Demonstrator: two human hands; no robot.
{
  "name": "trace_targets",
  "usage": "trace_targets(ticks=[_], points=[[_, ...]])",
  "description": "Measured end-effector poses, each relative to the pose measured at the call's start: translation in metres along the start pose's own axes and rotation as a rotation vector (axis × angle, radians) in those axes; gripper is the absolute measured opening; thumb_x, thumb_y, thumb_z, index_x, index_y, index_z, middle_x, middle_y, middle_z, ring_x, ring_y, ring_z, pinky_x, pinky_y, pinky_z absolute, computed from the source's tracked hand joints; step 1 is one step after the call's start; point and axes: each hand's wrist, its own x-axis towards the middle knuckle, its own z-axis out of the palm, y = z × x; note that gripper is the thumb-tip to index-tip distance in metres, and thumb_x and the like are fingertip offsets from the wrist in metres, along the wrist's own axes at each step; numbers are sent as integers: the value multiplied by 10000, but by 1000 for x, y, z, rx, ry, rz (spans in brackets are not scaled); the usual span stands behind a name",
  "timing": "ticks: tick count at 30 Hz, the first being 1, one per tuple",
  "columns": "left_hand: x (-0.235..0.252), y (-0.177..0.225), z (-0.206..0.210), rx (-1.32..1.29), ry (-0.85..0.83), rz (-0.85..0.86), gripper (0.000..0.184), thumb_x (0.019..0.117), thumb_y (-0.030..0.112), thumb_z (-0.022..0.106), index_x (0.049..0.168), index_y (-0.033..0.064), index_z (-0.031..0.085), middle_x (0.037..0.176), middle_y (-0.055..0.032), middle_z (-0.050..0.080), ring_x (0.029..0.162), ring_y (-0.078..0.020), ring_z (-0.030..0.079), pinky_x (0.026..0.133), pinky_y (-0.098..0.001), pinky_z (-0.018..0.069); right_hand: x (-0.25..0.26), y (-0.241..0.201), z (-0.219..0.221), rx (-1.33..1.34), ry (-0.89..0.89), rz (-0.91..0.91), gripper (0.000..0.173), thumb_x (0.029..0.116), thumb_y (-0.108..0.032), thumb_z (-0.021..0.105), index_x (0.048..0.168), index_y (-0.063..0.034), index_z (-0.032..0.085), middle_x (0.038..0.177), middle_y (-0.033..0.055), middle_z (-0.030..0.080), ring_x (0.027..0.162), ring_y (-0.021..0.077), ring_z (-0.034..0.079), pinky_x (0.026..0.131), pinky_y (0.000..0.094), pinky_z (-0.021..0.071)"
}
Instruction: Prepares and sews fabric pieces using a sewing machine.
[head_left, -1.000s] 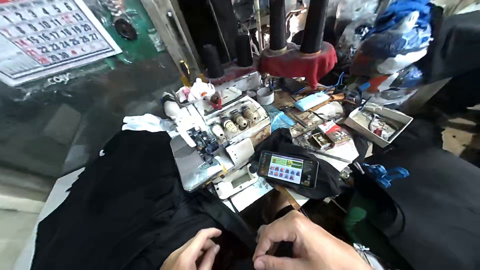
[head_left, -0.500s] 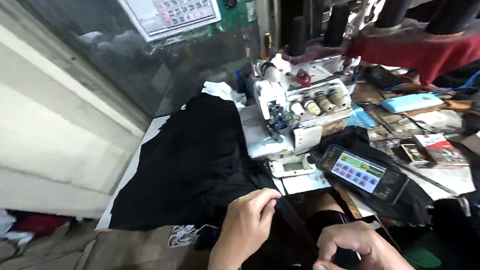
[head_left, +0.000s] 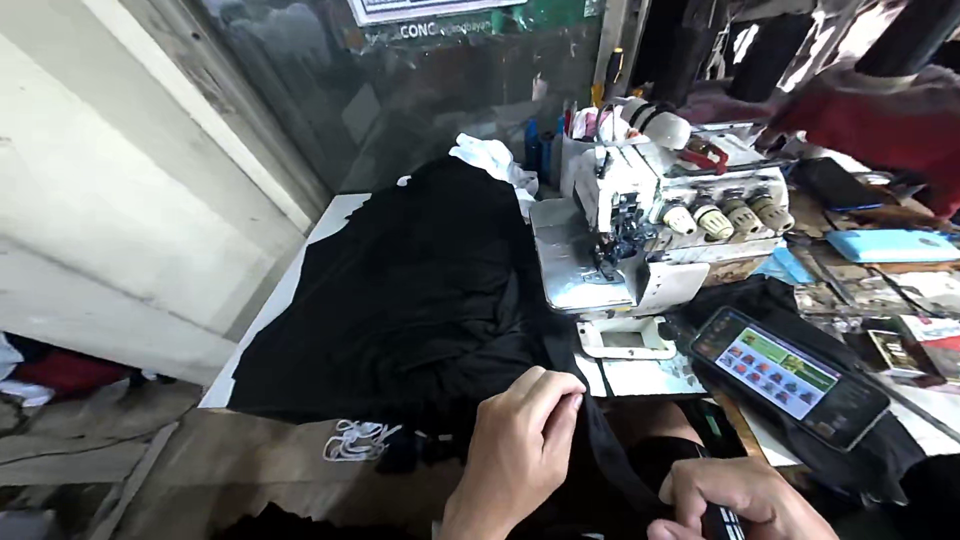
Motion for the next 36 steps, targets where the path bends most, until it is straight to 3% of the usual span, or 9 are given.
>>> trace_targets(ticks=[6, 10, 12, 17, 20, 24, 29, 33, 36], points=[[-6, 11, -4, -111, 0, 15, 158, 1019, 204, 608, 1093, 161, 741, 976, 57, 696, 835, -35, 665, 686, -234, 592, 9, -6, 7, -67, 47, 91, 208, 930, -217, 777, 1000, -72, 644, 796, 25, 659, 672, 133, 636, 595, 330, 562], [-5, 15, -2, -122, -6, 30, 152, 1015, 201, 615, 1087, 158, 742, 982, 55, 700, 855, -37, 671, 701, -235, 597, 14, -5, 14, -105, 12, 152, 404, 936, -251, 776, 1274, -108, 608, 822, -4, 684, 707, 136, 679, 652, 351, 613], [-3, 20, 0, -122, -12, 36, 136, 1004, 196, 632, 1070, 167, 747, 1034, 40, 695, 896, -47, 675, 710, -237, 605, 16, -4, 20, -73, 13, 170, 459, 932, -277, 781, 1320, -120, 591, 864, -11, 703, 740, 140, 702, 686, 365, 639], [0, 29, 6, -95, -94, 33, 131, 997, 233, 642, 1030, 185, 759, 1274, -25, 636, 929, -63, 666, 728, -236, 605, 20, 4, 30, -69, 92, 182, 274, 970, -327, 733, 1115, -107, 660, 1001, -16, 721, 845, 121, 729, 739, 347, 663], [1, 30, 4, -133, -135, 54, 126, 1000, 199, 635, 1022, 160, 753, 1307, -4, 666, 947, -63, 697, 717, -235, 617, 18, 7, 28, -33, 135, 176, 242, 964, -300, 743, 1109, -118, 674, 1074, 8, 689, 863, 142, 729, 715, 360, 678], [-1, 31, 12, -217, -147, 108, 133, 1003, 130, 616, 1060, 120, 736, 1178, 12, 722, 1030, -99, 711, 811, -270, 642, 17, 12, 29, -39, 183, 154, 252, 960, -326, 746, 1099, -124, 688, 1083, 1, 664, 900, 122, 712, 719, 329, 669], [3, 29, 7, -143, -112, 73, 122, 982, 194, 676, 1065, 149, 754, 985, 41, 687, 803, -37, 652, 627, -203, 577, 7, 9, 21, 13, 307, 151, 169, 1048, -257, 605, 1090, -109, 675, 951, -6, 692, 780, 122, 687, 652, 309, 619], [3, 23, 0, -30, -245, 13, 182, 973, 352, 703, 1060, 202, 758, 947, 73, 666, 776, -9, 625, 622, -193, 548, 3, 10, 9, 51, 432, 94, 162, 1063, -229, 562, 1059, -88, 642, 811, 8, 619, 678, 119, 596, 572, 282, 515], [0, 12, -10, 32, -263, -10, 181, 956, 368, 719, 1009, 202, 765, 914, 69, 658, 768, -20, 623, 627, -207, 549, 0, 11, 1, 81, 531, 40, 165, 1050, -201, 558, 1029, -62, 645, 799, 20, 589, 677, 123, 565, 567, 271, 482]])
